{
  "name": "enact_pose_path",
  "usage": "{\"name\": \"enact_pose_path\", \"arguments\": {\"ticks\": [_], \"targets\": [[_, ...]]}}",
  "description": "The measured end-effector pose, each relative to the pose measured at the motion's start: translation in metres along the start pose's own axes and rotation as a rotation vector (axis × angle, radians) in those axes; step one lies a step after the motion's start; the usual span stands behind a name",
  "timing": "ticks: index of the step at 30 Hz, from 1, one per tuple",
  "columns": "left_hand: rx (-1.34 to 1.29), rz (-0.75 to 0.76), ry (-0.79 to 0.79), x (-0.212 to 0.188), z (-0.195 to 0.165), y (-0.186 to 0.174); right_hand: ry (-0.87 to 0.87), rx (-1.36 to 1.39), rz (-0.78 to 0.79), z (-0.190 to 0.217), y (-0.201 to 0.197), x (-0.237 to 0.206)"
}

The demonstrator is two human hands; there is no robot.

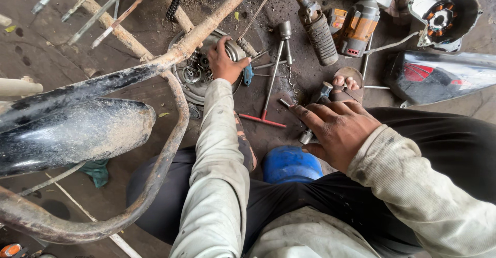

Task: The person sits on the floor beside a motorcycle with its engine partially disassembled. They handle a metal engine component, fit it into the engine case, then use a socket wrench and screwdriver to tighten fasteners on the engine, occasionally picking parts and tools from the ground.

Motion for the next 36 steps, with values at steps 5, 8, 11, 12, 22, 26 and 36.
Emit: {"name": "enact_pose_path", "arguments": {"ticks": [5, 8, 11, 12, 22, 26, 36], "targets": [[0.223, -0.079, -0.032, -0.003, -0.005, -0.009, 0.007, 0.003, 0.029, -0.002, 0.003, -0.001], [0.289, -0.060, -0.037, -0.005, -0.008, -0.011, 0.003, -0.015, 0.030, -0.003, 0.005, -0.001], [0.349, -0.049, -0.027, -0.008, -0.010, -0.007, -0.020, -0.038, 0.013, -0.001, 0.006, 0.001], [0.370, -0.033, -0.036, -0.009, -0.009, -0.005, -0.017, -0.036, 0.024, -0.001, 0.008, 0.001], [0.330, -0.103, -0.094, -0.031, -0.025, -0.029, -0.013, -0.050, 0.050, 0.018, 0.016, -0.008], [0.150, -0.242, -0.157, -0.063, -0.034, -0.042, -0.007, -0.058, 0.075, 0.029, 0.022, -0.023], [-1.041, -0.078, 0.306, -0.222, -0.169, -0.100, -0.047, -0.010, -0.001, 0.068, -0.011, -0.066]]}}
Point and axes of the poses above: each hand's wrist, its own x-axis towards the middle knuckle, its own y-axis out of the palm, z = x × y, the point moved 10 cm from there along x, towards the middle knuckle, and after that the axes turned 15 degrees about -y, right-handed, at the moved point
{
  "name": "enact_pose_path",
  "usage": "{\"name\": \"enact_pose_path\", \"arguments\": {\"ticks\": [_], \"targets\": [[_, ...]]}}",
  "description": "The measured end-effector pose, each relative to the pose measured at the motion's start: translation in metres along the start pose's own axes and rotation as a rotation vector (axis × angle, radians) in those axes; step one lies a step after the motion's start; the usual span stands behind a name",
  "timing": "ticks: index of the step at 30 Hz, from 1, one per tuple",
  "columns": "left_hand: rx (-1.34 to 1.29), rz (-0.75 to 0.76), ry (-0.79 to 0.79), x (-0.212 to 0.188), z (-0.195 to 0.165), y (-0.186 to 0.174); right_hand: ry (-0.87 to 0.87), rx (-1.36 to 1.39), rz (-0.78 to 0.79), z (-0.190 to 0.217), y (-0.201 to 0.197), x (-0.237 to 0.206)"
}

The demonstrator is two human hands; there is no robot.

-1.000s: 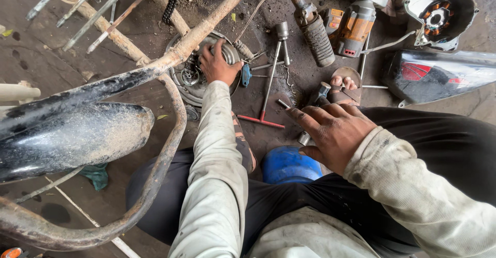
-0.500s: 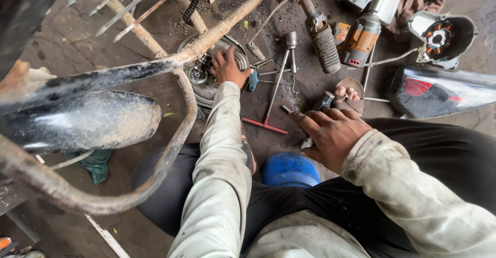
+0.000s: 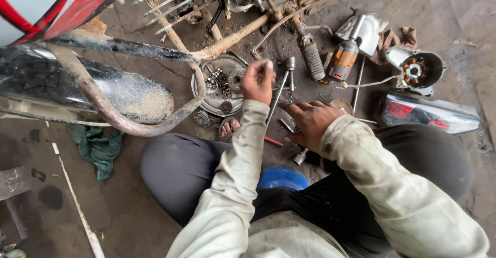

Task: The person sits on the floor beside a motorcycle with its engine partially disassembled. They handle a metal engine component, fit it into the engine case, then use a socket wrench and screwdriver to tighten fasteners on the engine, occasionally picking parts and tools from the ground.

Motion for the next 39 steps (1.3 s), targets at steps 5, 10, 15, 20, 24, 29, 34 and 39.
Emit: {"name": "enact_pose_path", "arguments": {"ticks": [5, 10, 15, 20, 24, 29, 34, 39], "targets": [[-0.398, -0.005, -0.079, 0.032, -0.094, 0.019, 0.130, 0.083, -0.091, -0.003, -0.023, -0.014], [-0.810, 0.145, -0.282, 0.070, -0.122, 0.056, 0.049, 0.315, -0.598, -0.022, -0.081, -0.005], [-1.022, 0.036, -0.268, 0.084, -0.110, 0.071, -0.019, 0.413, -0.976, -0.067, -0.096, 0.019], [-1.092, 0.057, -0.271, 0.088, -0.093, 0.085, 0.113, 1.085, -1.144, -0.151, -0.064, 0.069], [-1.046, 0.113, -0.267, 0.089, -0.091, 0.091, 0.068, 1.731, -1.134, -0.177, -0.044, 0.114], [-0.945, 0.138, -0.293, 0.087, -0.084, 0.086, -0.117, 1.945, -1.136, -0.170, -0.055, 0.144], [-0.899, 0.208, -0.202, 0.083, -0.091, 0.094, -0.167, 1.935, -1.165, -0.169, -0.073, 0.163], [-0.810, 0.208, -0.206, 0.079, -0.100, 0.099, -0.109, 2.061, -1.188, -0.174, -0.075, 0.174]]}}
Point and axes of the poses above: each hand's wrist, its own x-axis towards the middle knuckle, its own y-axis out of the palm, z = x × y, the point moved 10 cm from there along x, towards the middle knuckle, and after that the axes turned 15 degrees about -y, right-handed, at the moved point
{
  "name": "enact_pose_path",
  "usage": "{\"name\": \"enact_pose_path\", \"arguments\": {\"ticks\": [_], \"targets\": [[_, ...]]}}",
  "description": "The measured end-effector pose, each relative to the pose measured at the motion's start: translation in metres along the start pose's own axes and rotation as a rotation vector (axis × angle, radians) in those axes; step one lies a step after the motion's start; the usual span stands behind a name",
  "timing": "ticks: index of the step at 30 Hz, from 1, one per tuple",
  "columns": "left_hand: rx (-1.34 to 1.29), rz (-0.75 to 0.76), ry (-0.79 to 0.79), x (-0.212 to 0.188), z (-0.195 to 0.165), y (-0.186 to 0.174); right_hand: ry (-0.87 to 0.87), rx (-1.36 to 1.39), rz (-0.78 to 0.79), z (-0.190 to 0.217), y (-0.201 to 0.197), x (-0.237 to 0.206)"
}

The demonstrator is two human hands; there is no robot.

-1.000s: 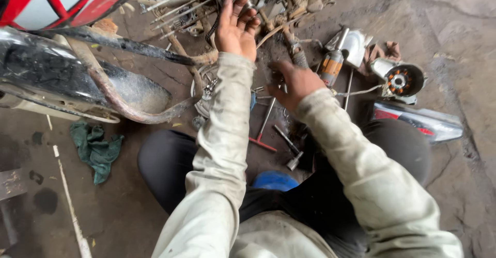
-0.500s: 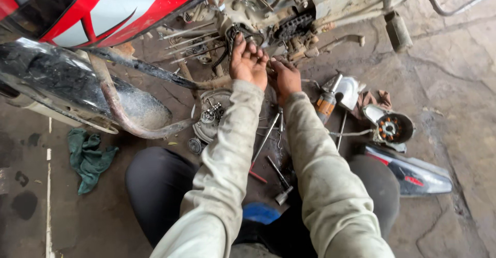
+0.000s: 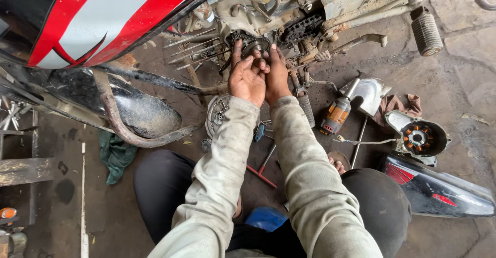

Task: The person sits on the floor beside a motorcycle with its engine partially disassembled. They handle a metal engine component, fit it into the engine case, then use a socket wrench and screwdriver to tighten fasteners on the engine, occasionally picking parts and tools from the ground.

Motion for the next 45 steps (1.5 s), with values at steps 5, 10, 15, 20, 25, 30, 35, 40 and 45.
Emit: {"name": "enact_pose_path", "arguments": {"ticks": [5, 10, 15, 20, 25, 30, 35, 40, 45], "targets": [[0.150, -0.013, -0.030, -0.009, -0.007, 0.007, 0.034, -0.007, 0.023, 0.001, 0.008, -0.002], [0.203, -0.053, -0.057, -0.009, -0.004, 0.001, 0.050, -0.072, 0.052, 0.013, 0.010, -0.005], [0.800, -0.262, 0.116, -0.005, -0.011, -0.006, 0.089, -0.175, 0.051, 0.018, 0.001, -0.005], [1.756, -0.688, 0.159, -0.008, -0.017, -0.003, 0.021, -0.185, 0.059, 0.021, 0.000, -0.004], [1.903, -0.761, 0.030, -0.008, -0.016, 0.000, 0.060, -0.223, 0.033, 0.022, -0.009, -0.008], [1.879, -0.763, 0.075, -0.004, -0.024, 0.005, 0.109, -0.203, 0.037, 0.024, -0.010, -0.011], [1.868, -0.756, 0.096, -0.004, -0.024, -0.004, 0.068, -0.175, 0.053, 0.020, -0.006, -0.006], [1.149, -0.468, 0.091, -0.001, -0.018, -0.014, -0.040, -0.073, 0.034, 0.017, -0.001, -0.001], [0.131, -0.065, -0.016, 0.011, -0.007, -0.007, -0.176, 0.002, 0.048, 0.027, 0.012, 0.000]]}}
Point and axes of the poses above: each hand's wrist, its own x-axis towards the middle knuckle, its own y-axis out of the palm, z = x × y, the point moved 10 cm from there along x, towards the middle knuckle, and after that the axes turned 15 degrees about -y, right-handed, at the moved point
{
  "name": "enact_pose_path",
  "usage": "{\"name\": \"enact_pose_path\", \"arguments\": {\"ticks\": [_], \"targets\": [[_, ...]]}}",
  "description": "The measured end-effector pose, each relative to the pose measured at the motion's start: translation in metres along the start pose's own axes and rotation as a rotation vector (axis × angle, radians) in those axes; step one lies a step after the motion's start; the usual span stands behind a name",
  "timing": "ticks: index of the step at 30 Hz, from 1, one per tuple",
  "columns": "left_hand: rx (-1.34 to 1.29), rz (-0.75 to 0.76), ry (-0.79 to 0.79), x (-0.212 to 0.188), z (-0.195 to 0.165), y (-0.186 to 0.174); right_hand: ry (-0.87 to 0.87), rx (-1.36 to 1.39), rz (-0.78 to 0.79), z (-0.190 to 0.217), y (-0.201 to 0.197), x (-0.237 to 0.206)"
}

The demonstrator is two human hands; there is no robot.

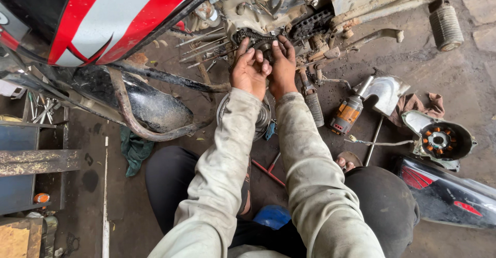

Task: The person sits on the floor beside a motorcycle with its engine partially disassembled. They handle a metal engine component, fit it into the engine case, then use a socket wrench and screwdriver to tighten fasteners on the engine, occasionally picking parts and tools from the ground.

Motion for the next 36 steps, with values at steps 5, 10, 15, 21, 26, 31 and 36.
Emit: {"name": "enact_pose_path", "arguments": {"ticks": [5, 10, 15, 21, 26, 31, 36], "targets": [[-0.214, 0.073, 0.042, 0.000, 0.002, 0.015, 0.020, 0.031, -0.082, 0.009, 0.005, 0.006], [-0.221, -0.062, 0.053, -0.001, 0.007, 0.011, 0.017, -0.148, -0.108, 0.022, 0.003, 0.010], [-0.148, -0.247, 0.029, 0.000, 0.008, -0.001, 0.103, -0.182, -0.128, 0.024, 0.003, 0.007], [-0.068, -0.404, 0.049, -0.004, 0.002, -0.008, 0.157, -0.178, -0.156, 0.031, 0.004, 0.003], [0.019, -0.645, 0.132, -0.018, -0.012, -0.019, 0.210, -0.137, -0.160, 0.028, 0.005, 0.000], [0.088, -0.571, 0.094, -0.008, -0.009, -0.013, 0.051, -0.161, -0.118, 0.036, 0.009, 0.007], [0.063, -0.493, 0.084, 0.004, -0.003, -0.003, 0.044, -0.229, -0.156, 0.034, 0.003, 0.008]]}}
Point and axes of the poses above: each hand's wrist, its own x-axis towards the middle knuckle, its own y-axis out of the palm, z = x × y, the point moved 10 cm from there along x, towards the middle knuckle, and after that the axes turned 15 degrees about -y, right-handed, at the moved point
